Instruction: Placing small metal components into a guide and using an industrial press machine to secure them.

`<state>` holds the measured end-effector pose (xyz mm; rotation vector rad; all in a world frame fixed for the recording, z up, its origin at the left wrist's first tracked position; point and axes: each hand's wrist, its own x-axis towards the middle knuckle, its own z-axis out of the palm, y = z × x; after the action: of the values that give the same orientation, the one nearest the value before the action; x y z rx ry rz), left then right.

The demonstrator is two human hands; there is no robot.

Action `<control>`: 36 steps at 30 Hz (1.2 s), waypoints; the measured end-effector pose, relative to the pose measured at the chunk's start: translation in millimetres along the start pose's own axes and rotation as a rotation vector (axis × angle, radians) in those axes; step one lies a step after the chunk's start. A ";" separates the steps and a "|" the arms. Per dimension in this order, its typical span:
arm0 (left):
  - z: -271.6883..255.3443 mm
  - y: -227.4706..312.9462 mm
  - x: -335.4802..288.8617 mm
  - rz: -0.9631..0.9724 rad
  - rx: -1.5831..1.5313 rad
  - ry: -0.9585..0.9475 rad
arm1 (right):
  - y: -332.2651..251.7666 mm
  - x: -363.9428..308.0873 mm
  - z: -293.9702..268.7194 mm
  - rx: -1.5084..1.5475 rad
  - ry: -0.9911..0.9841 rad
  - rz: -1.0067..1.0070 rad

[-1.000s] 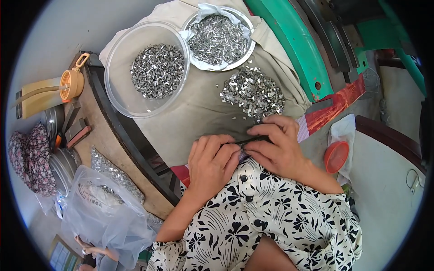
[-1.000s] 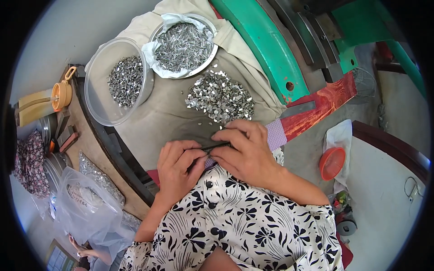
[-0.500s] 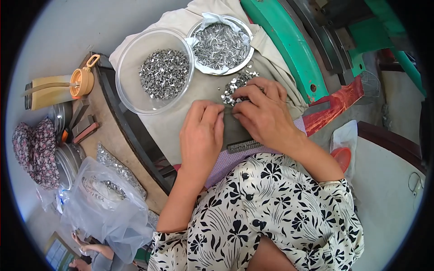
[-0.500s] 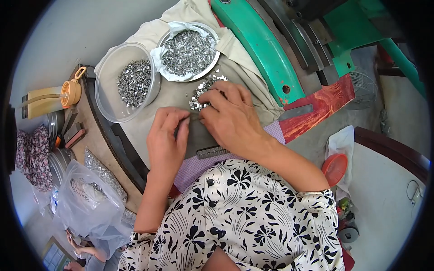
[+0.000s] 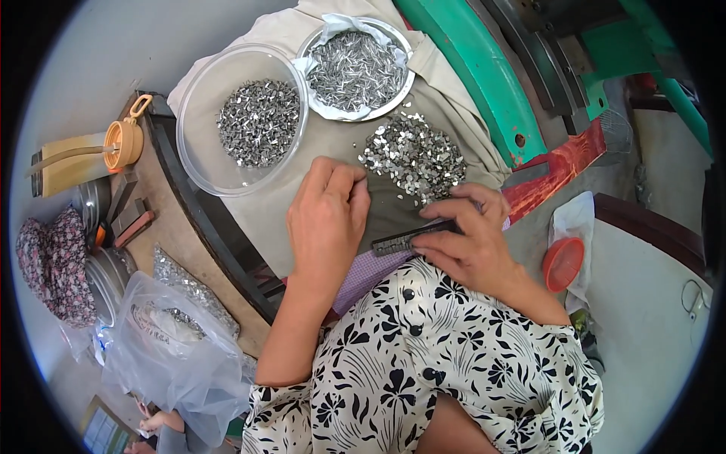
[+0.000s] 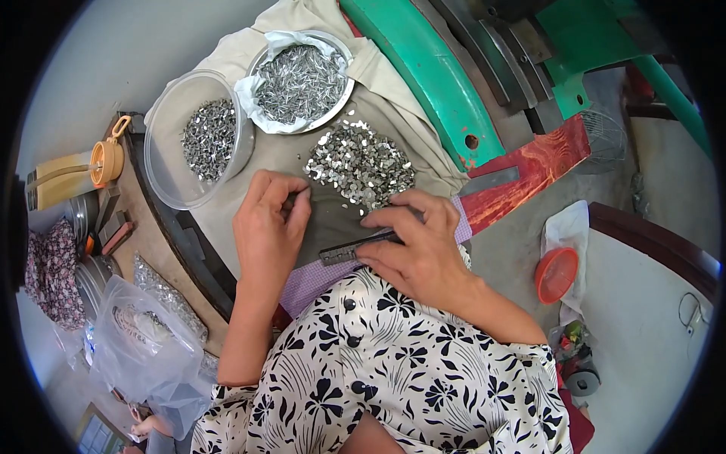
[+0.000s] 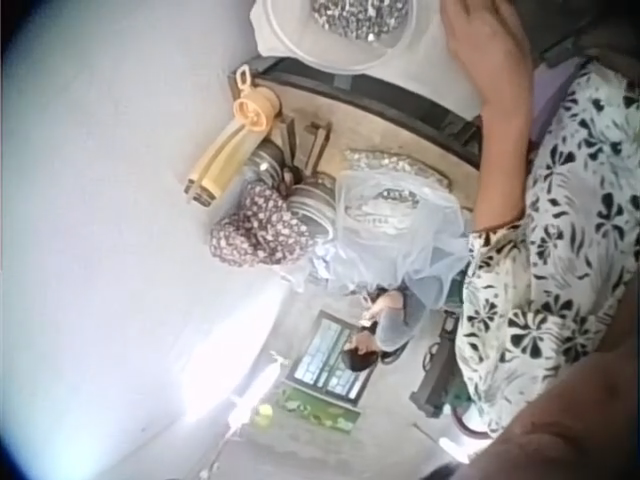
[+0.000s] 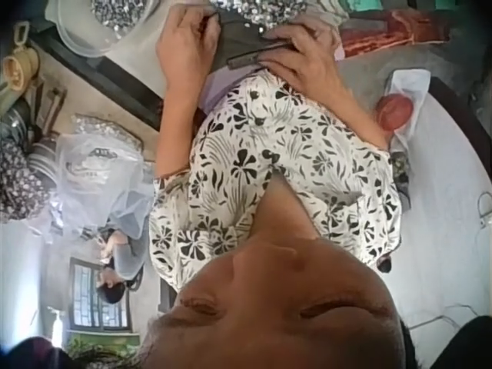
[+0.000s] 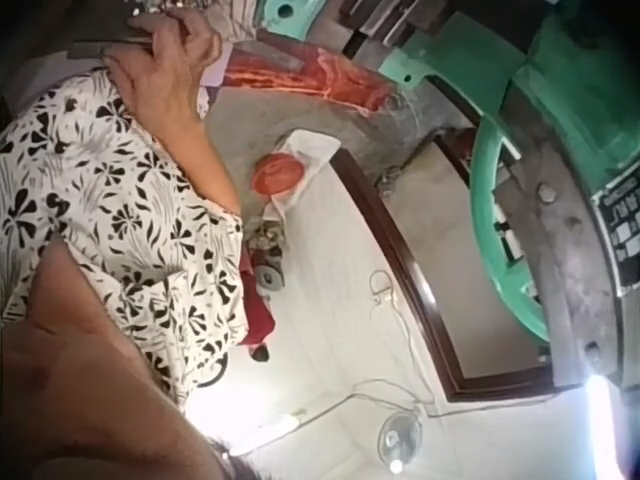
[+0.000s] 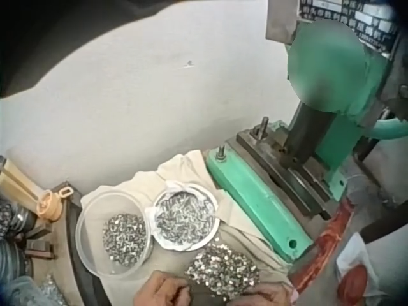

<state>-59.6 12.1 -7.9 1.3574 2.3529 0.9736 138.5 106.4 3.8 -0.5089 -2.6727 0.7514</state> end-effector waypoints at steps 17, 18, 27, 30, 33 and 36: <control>-10.5 -2.0 -20.5 -0.133 -0.121 0.001 | 9.8 61.0 4.8 -0.114 -0.080 -0.132; -8.0 -2.2 -17.5 -0.103 -0.075 0.005 | 9.2 60.9 6.2 -0.090 -0.057 -0.129; -0.5 -5.1 -12.1 -0.053 -0.008 0.028 | 9.9 18.4 -15.6 -0.174 0.040 -0.081; 0.0 -3.7 -14.8 -0.070 -0.064 0.039 | 5.1 1.7 -11.5 -0.242 -0.007 -0.104; 1.3 -2.3 -14.9 -0.094 -0.076 0.040 | 2.5 -4.3 -6.9 -0.196 -0.023 -0.093; 2.9 -2.7 -12.7 -0.100 -0.049 0.034 | 4.7 0.2 -7.7 -0.110 0.008 -0.055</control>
<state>-53.2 1.7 -13.2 1.2019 2.3797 1.0254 142.5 113.6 7.5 -0.4621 -2.7203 0.5882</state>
